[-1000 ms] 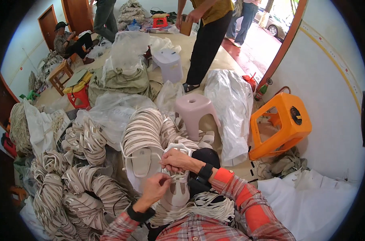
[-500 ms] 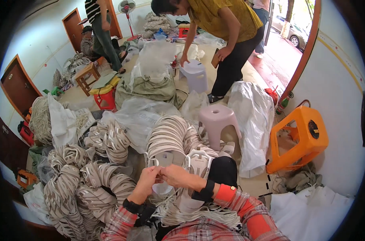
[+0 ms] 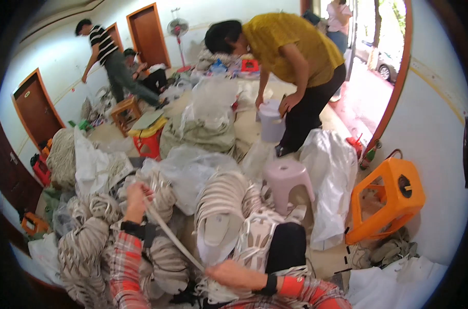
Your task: Thread shoelaces through the eyelets of a shoe upper.
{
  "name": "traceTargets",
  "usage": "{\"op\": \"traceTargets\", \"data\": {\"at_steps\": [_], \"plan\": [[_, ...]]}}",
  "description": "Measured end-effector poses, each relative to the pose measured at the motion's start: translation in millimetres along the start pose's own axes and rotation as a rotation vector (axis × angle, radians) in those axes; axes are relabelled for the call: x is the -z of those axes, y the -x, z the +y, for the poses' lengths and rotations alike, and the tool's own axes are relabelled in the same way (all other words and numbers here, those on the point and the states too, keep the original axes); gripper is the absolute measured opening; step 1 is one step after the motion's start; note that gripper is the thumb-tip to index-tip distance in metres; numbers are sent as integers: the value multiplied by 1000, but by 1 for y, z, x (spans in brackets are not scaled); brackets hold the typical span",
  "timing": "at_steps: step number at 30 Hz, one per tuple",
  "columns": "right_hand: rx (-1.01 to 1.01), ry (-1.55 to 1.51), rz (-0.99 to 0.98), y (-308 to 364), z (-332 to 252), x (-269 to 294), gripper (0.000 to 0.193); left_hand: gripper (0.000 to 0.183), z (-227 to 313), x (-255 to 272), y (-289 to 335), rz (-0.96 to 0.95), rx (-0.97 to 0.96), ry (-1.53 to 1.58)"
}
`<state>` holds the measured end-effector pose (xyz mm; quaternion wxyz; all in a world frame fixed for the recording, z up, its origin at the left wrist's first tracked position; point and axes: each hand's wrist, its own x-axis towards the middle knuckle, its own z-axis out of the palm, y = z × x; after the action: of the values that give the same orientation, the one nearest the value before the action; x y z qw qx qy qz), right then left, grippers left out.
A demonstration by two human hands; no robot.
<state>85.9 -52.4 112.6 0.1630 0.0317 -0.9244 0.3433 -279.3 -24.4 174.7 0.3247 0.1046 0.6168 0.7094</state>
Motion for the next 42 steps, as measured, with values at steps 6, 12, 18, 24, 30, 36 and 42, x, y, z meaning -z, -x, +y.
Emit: {"op": "traceTargets", "data": {"at_steps": [6, 12, 18, 24, 30, 36, 42], "plan": [[195, -59, 5, 8, -20, -8, 22, 20, 23, 1, -24, 144, -230, -163], [330, -46, -148, 15, -50, -72, 23, 18, 7, 32, -49, 145, -530, -91], [390, 85, -139, 14, -45, -74, 21, 18, 20, -86, 30, -218, -659, -520], [179, 16, -124, 4, -32, -16, 21, 17, -62, -119, 127, -859, 114, -690], [-776, 226, 180, 70, 38, 64, 22, 18, -160, -87, 172, -965, -69, -756], [-850, -198, 221, 70, 53, 52, 23, 20, -160, -103, 191, -880, -425, -997], [-972, -925, 231, 59, 51, 64, 29, 15, -171, -107, 182, -943, -703, -1227]]}}
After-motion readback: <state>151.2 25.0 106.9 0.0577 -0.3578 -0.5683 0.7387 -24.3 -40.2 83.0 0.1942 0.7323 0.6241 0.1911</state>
